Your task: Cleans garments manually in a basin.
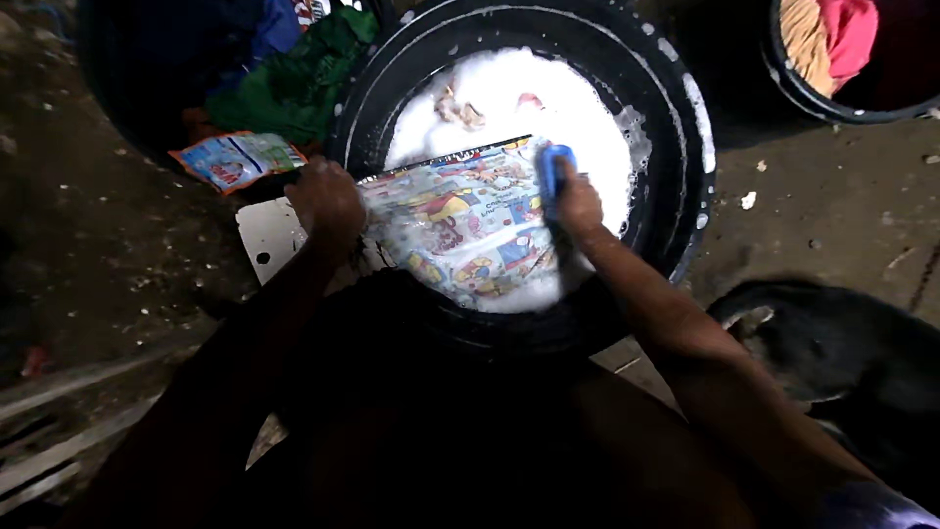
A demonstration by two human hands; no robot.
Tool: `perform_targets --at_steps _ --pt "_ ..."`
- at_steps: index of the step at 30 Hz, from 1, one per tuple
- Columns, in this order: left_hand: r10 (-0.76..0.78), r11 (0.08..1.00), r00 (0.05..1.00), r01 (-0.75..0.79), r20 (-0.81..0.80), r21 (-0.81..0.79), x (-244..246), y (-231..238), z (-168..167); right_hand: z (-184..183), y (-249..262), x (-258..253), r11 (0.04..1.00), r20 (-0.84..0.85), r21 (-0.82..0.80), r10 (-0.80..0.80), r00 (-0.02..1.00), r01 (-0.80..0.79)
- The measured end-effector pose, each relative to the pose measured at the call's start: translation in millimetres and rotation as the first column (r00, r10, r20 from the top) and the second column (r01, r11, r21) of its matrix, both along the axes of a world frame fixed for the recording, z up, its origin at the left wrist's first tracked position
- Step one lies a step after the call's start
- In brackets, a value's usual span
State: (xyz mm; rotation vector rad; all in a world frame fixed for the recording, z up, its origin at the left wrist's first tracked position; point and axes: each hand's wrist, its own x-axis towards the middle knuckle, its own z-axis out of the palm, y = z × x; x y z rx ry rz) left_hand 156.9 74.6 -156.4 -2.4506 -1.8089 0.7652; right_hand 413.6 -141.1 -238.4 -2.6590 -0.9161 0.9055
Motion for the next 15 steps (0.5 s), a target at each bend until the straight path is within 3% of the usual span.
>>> perform_targets --at_steps 2,3,6,8,9,10,12,15 --pt "-0.004 1.000 1.000 0.004 -0.007 0.003 3 2 1 -1 4 27 0.991 0.030 -0.053 -0.121 0.992 0.123" --pt "0.002 1.000 1.000 -0.002 -0.002 -0.003 4 2 2 8 15 19 0.993 0.033 -0.041 -0.110 0.993 0.112" --pt "0.015 1.000 1.000 -0.015 -0.006 -0.014 2 2 1 47 54 -74 0.958 0.054 0.189 0.207 0.977 -0.214" --pt "0.021 1.000 1.000 -0.021 0.001 -0.014 0 3 1 59 63 -134 0.759 0.066 0.457 0.492 0.868 -0.465" --pt "0.031 0.999 0.999 -0.031 0.013 -0.019 1 4 1 60 65 -146 0.678 0.044 0.530 0.578 0.815 -0.509" --pt "0.044 0.999 0.998 -0.043 0.033 -0.024 2 3 2 59 66 -144 0.675 0.012 0.517 0.608 0.794 -0.526" --pt "0.060 0.998 0.997 -0.059 0.046 -0.019 3 2 3 47 60 -108 0.819 -0.046 0.353 0.498 0.866 -0.452" --pt "0.054 0.998 0.999 -0.054 -0.008 -0.019 2 3 2 12 37 -20 0.983 -0.044 0.087 0.168 0.985 -0.164"
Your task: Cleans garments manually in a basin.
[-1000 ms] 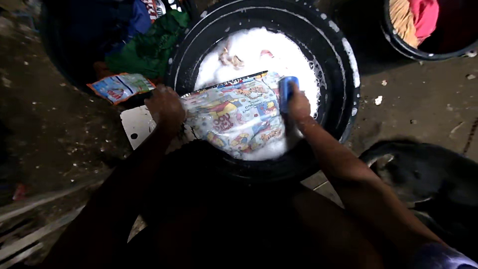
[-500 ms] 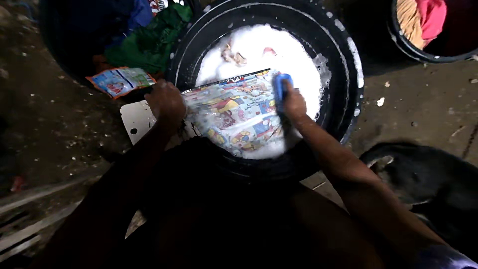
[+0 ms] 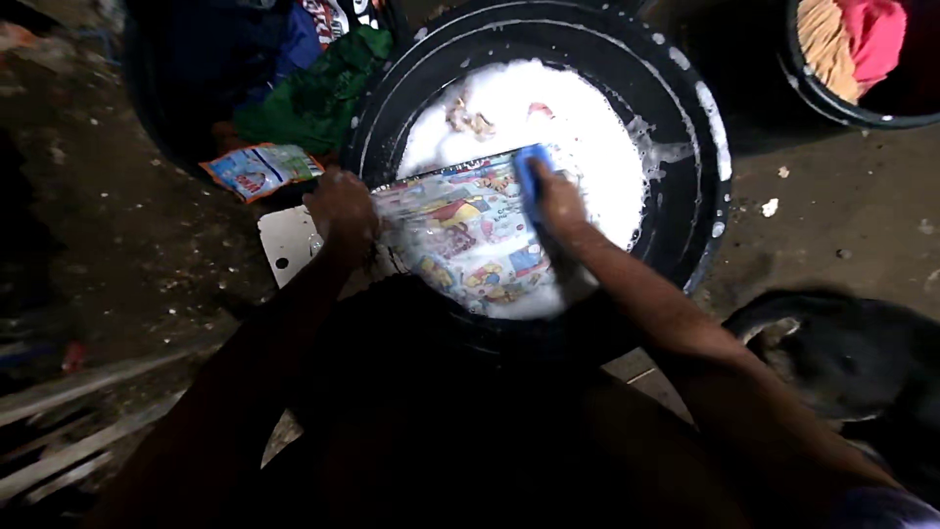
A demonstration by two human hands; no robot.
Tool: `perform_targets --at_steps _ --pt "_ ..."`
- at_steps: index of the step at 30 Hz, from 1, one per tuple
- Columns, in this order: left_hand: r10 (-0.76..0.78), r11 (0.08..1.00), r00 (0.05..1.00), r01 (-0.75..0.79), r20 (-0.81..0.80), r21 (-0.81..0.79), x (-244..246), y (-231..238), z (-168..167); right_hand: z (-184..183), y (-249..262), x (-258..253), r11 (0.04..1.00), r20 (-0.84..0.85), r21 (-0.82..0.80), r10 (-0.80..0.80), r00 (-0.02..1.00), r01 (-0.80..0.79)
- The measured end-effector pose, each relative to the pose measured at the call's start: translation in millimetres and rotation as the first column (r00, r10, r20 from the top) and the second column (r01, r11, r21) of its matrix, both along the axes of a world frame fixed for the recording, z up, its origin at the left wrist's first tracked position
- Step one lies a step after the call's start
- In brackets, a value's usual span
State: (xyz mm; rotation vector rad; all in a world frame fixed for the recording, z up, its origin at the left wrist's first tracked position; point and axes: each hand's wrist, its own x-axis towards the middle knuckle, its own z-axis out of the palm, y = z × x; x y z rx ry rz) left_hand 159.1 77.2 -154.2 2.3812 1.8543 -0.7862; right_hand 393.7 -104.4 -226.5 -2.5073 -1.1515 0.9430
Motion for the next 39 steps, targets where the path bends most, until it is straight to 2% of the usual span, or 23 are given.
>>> perform_targets --at_steps 2,4,5,7,9,10,11,13,15,18,20,21,23,25,26,27,29,31,34,36,37,39 --pt "-0.016 1.000 0.999 0.015 -0.033 -0.013 2 1 1 -13 -11 43 0.979 0.062 -0.077 -0.184 0.981 0.189" --pt "-0.029 0.999 0.999 0.028 -0.042 -0.028 3 -1 3 -2 1 47 0.969 0.080 -0.093 -0.223 0.971 0.230" --pt "-0.032 0.999 0.999 0.032 -0.023 -0.030 3 0 4 12 16 28 0.983 0.077 -0.060 -0.169 0.983 0.174" --pt "-0.024 0.999 0.999 0.025 0.030 -0.038 0 -2 4 46 42 -40 0.995 0.029 0.050 0.079 0.996 -0.080" --pt "0.000 1.000 0.999 0.001 0.044 -0.022 0 -3 4 63 53 -105 0.902 -0.006 0.255 0.361 0.933 -0.347" --pt "0.008 1.000 0.999 -0.008 0.050 -0.010 0 -1 3 65 56 -119 0.856 -0.038 0.316 0.443 0.896 -0.410" --pt "0.004 1.000 0.999 -0.004 0.042 -0.003 1 0 2 64 57 -117 0.847 -0.063 0.312 0.469 0.881 -0.429" --pt "-0.027 1.000 1.000 0.027 0.008 0.001 1 -1 1 48 51 -76 0.922 -0.085 0.197 0.355 0.931 -0.334" --pt "-0.053 0.999 0.998 0.053 -0.015 0.007 -1 -4 -1 15 31 -14 0.992 -0.037 0.056 0.119 0.992 -0.117" --pt "-0.049 0.999 0.999 0.049 -0.008 0.005 0 -2 1 -14 4 60 0.976 0.049 -0.087 -0.197 0.979 0.200" --pt "-0.050 0.999 0.999 0.050 -0.018 0.001 0 -2 -1 -7 13 56 0.966 0.079 -0.103 -0.230 0.970 0.238" --pt "-0.058 0.998 0.998 0.058 -0.029 0.003 1 -1 -2 5 27 36 0.982 0.085 -0.080 -0.165 0.983 0.172" --pt "-0.068 0.998 0.997 0.068 -0.037 0.003 0 -1 -3 33 54 -35 0.996 0.056 0.046 0.076 0.996 -0.078" --pt "-0.058 0.998 0.998 0.058 0.013 0.013 -3 -2 0 61 64 -103 0.894 -0.003 0.271 0.371 0.929 -0.356" --pt "-0.046 0.999 0.997 0.044 0.068 0.022 -3 -2 1 66 66 -119 0.840 -0.051 0.344 0.462 0.885 -0.419" --pt "-0.052 0.998 0.993 0.049 0.103 0.031 -3 -4 3 65 67 -119 0.827 -0.081 0.355 0.492 0.867 -0.436" --pt "-0.067 0.997 0.993 0.062 0.101 0.054 -2 -7 3 44 61 -79 0.903 -0.076 0.269 0.368 0.927 -0.336" --pt "-0.054 0.997 0.994 0.048 0.097 0.062 -2 -7 2 13 39 -14 0.988 -0.029 0.115 0.111 0.993 -0.107" --pt "-0.024 0.999 0.995 0.020 0.098 0.035 -1 -4 3 -13 3 66 0.973 0.052 -0.084 -0.210 0.976 0.214" --pt "-0.030 0.999 0.995 0.029 0.098 0.016 -2 -2 1 -7 8 67 0.963 0.089 -0.108 -0.237 0.967 0.246" --pt "-0.031 0.999 0.994 0.030 0.107 0.016 -2 -1 0 3 21 48 0.978 0.090 -0.079 -0.184 0.979 0.191" --pt "-0.021 1.000 0.993 0.018 0.114 0.023 -2 -2 0 31 49 -19 0.999 0.040 0.023 0.030 0.999 -0.031"
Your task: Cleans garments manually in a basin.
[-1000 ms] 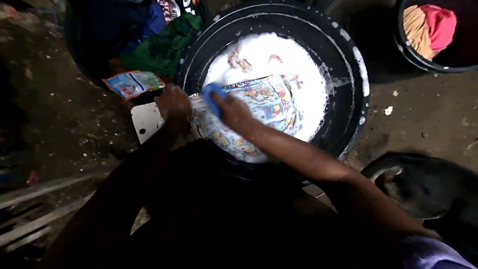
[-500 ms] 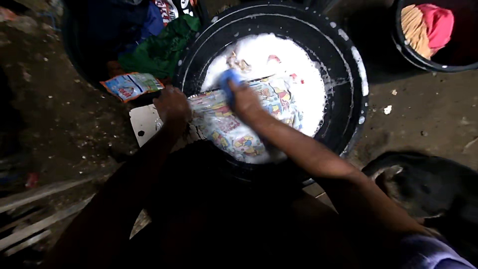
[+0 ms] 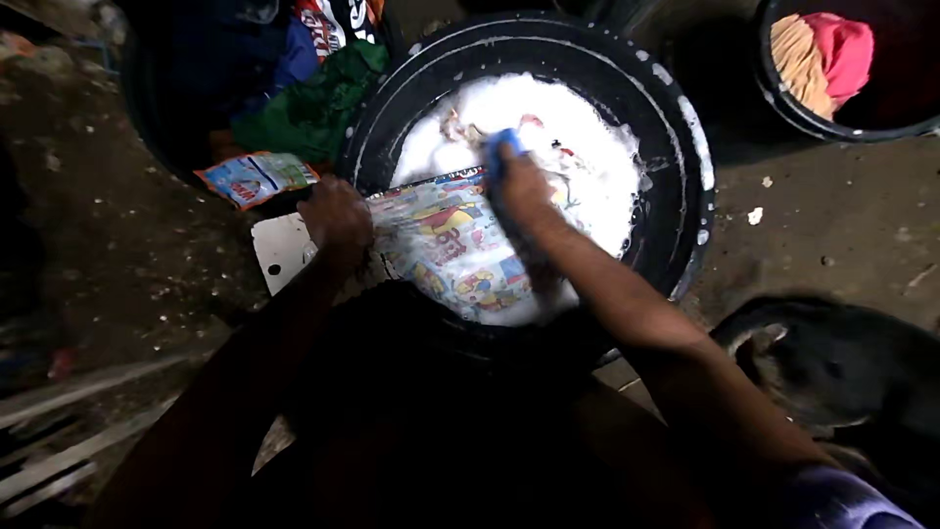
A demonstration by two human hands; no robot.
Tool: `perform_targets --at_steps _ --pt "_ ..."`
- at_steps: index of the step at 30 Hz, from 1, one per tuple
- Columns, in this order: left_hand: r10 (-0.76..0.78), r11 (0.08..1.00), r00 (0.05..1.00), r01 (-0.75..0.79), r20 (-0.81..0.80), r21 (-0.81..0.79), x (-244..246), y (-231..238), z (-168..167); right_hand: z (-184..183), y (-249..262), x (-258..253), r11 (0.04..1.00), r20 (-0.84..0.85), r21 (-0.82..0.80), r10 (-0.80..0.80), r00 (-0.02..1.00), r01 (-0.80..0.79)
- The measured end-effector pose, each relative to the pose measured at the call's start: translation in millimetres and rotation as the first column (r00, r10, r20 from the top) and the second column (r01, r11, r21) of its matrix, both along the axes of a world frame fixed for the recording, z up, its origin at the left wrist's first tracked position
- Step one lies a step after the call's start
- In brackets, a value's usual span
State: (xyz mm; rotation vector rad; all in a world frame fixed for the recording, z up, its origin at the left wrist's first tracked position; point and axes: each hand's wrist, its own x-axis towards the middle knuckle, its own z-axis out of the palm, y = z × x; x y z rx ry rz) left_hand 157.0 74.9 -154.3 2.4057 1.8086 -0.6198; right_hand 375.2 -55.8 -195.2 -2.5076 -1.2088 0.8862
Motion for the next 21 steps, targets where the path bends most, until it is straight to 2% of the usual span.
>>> perform_targets --at_steps 2,3,4,5,6,8,11,13,15,17,19,20,21 --pt "0.035 0.999 0.999 -0.035 0.022 0.012 1 -2 2 26 12 -70 0.940 -0.065 0.188 0.300 0.952 -0.284" --pt "0.050 0.999 0.998 -0.050 0.027 0.016 2 -3 3 32 14 -87 0.891 -0.101 0.274 0.402 0.910 -0.363" --pt "0.048 0.999 0.999 -0.049 0.020 0.019 4 -3 3 33 15 -90 0.869 -0.129 0.301 0.446 0.886 -0.394" --pt "0.037 0.999 0.999 -0.037 0.006 0.023 4 -3 4 28 14 -80 0.886 -0.138 0.269 0.424 0.895 -0.378" --pt "0.029 0.999 1.000 -0.029 -0.004 0.022 3 -4 5 19 12 -58 0.929 -0.140 0.194 0.345 0.928 -0.316" --pt "0.006 1.000 1.000 -0.006 -0.012 0.013 1 -7 3 -11 -11 2 0.996 -0.096 0.035 0.089 0.991 -0.086" --pt "0.027 0.999 1.000 -0.027 0.001 0.021 2 -4 -1 -43 -53 81 0.959 -0.007 -0.120 -0.259 0.966 0.256" --pt "0.052 0.998 0.999 -0.052 0.011 0.027 2 -2 0 -44 -54 86 0.936 0.041 -0.128 -0.324 0.945 0.326" --pt "0.047 0.999 0.999 -0.047 -0.001 0.024 3 -3 -1 -21 -36 42 0.975 0.023 -0.050 -0.216 0.976 0.217" --pt "0.021 1.000 1.000 -0.021 -0.013 0.016 2 -6 1 5 -24 -33 0.990 -0.028 0.126 0.062 0.998 -0.058" --pt "-0.002 1.000 0.999 0.003 -0.038 0.010 1 -6 2 15 -31 -92 0.882 -0.083 0.384 0.328 0.941 -0.274" --pt "-0.012 1.000 0.998 0.013 -0.055 0.018 2 -5 2 11 -38 -101 0.849 -0.103 0.430 0.384 0.918 -0.307" --pt "-0.017 1.000 0.998 0.018 -0.066 0.017 3 -5 2 4 -46 -95 0.858 -0.112 0.422 0.370 0.922 -0.293"
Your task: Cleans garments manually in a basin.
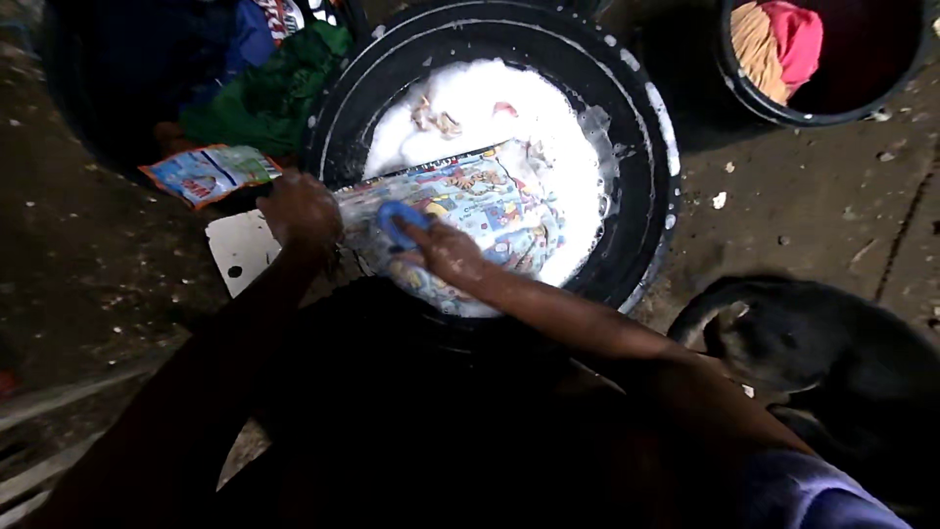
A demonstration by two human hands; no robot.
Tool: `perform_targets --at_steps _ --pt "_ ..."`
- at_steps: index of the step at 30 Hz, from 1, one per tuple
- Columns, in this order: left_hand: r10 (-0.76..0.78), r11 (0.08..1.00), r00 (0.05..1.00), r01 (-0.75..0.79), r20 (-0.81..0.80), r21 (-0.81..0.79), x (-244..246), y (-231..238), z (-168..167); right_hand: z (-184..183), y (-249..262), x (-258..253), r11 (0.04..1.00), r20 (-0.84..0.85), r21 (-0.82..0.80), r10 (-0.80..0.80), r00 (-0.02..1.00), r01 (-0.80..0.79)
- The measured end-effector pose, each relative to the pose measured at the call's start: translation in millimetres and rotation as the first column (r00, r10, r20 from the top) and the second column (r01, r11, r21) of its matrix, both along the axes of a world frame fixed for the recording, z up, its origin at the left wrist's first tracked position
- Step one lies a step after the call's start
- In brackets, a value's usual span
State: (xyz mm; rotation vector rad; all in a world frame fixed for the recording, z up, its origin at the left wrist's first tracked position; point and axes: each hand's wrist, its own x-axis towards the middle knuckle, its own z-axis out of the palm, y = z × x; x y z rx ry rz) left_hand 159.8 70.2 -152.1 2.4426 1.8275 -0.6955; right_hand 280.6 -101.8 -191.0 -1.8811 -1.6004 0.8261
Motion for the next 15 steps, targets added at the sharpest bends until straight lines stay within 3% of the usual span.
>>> perform_targets --at_steps 2,5,7,9,12,13,15 --pt "0.005 1.000 1.000 -0.005 -0.015 -0.012 1 0 1 -18 -19 46 0.966 0.067 -0.177 -0.180 0.981 0.189" --pt "0.012 1.000 1.000 -0.012 0.009 -0.021 -1 -1 2 -48 -47 135 0.717 0.262 -0.439 -0.473 0.841 0.541" --pt "0.021 1.000 0.999 -0.020 0.046 -0.022 0 0 2 -54 -50 163 0.608 0.329 -0.449 -0.569 0.753 0.655" --pt "0.029 0.999 0.997 -0.028 0.070 -0.022 2 2 2 -37 -33 134 0.696 0.287 -0.368 -0.546 0.787 0.617" --pt "0.039 0.999 0.998 -0.037 0.052 -0.035 -1 0 3 -6 -17 20 0.962 0.065 -0.015 -0.272 0.960 0.274" --pt "0.031 0.999 0.998 -0.029 0.049 -0.034 0 0 4 1 -19 -8 0.986 -0.006 0.093 -0.139 0.990 0.139" --pt "0.003 1.000 0.999 -0.002 0.043 -0.017 1 -1 4 0 -23 -17 0.999 -0.038 0.052 -0.010 0.999 0.012"
